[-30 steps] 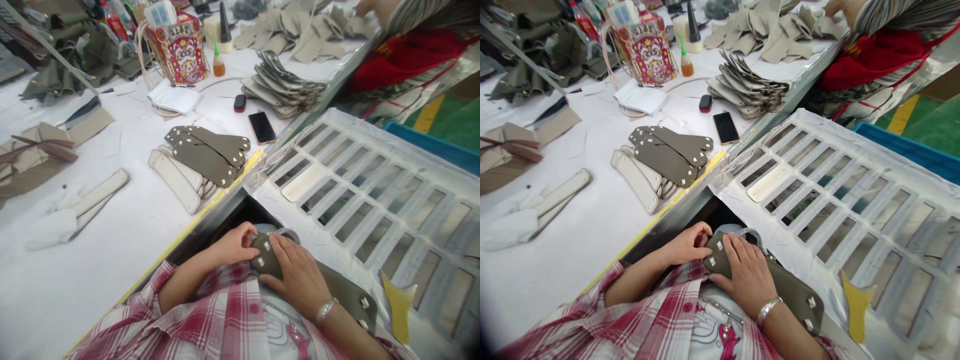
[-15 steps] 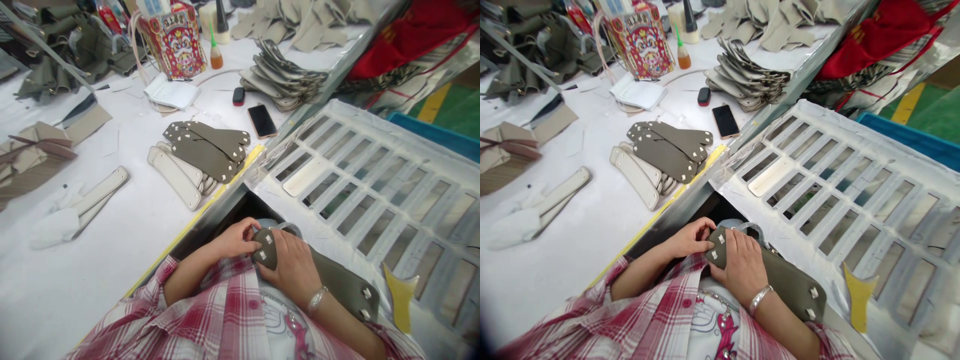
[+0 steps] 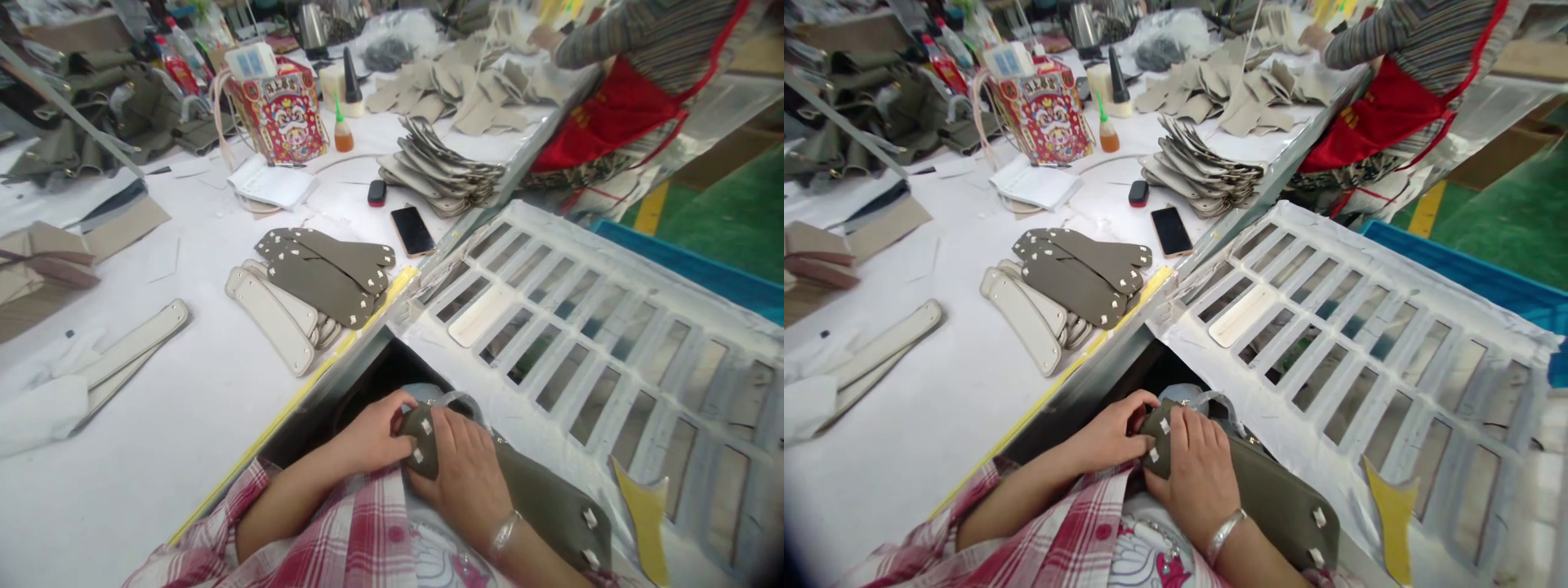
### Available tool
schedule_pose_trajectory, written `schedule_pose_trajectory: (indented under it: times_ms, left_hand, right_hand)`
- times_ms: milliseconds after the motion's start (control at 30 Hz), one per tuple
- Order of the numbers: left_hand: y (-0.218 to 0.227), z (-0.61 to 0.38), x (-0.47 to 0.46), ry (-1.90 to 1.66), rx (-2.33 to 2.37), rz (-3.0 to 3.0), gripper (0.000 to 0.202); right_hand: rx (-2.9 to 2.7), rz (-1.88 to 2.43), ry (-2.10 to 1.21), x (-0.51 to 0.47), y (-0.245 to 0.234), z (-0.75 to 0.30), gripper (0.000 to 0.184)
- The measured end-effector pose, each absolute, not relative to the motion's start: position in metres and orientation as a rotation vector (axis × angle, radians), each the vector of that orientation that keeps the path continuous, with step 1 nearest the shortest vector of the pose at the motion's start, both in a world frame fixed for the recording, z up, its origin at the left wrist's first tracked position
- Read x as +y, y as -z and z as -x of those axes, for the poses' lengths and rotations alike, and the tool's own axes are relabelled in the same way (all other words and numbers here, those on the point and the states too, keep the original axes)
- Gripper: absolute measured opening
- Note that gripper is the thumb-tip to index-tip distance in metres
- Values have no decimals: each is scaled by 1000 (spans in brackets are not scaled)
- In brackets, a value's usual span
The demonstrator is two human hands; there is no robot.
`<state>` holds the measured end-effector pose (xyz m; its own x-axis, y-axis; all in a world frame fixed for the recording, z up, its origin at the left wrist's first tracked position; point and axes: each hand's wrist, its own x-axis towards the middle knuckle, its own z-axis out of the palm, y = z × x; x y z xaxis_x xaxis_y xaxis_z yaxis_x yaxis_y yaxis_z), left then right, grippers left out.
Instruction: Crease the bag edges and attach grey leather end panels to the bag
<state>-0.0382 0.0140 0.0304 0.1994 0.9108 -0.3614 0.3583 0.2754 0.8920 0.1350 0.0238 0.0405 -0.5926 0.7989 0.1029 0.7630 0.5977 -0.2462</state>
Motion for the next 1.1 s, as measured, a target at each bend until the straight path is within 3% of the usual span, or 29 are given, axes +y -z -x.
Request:
schedule_pose_trajectory:
  times_ms: [367,600,733,967,1100]
  left_hand:
    - [-28,40,15,-619,1263,-1301,37]
    - [-18,44,14,-657,1243,-1262,40]
    - [-22,42,16,-653,1308,-1291,36]
    - [-55,41,19,-386,1458,-1701,36]
    - [-68,19,19,-394,1444,-2092,64]
  right_hand:
    - [-2678,1243,-447,25,-43,-160,89]
    - [-2610,1333,-564,30,-43,-134,61]
    - [-2624,1338,-512,30,-40,-125,58]
    - [-2760,1178,-436,30,-57,-185,95]
    - [-2745,1324,-290,22,-69,-260,104]
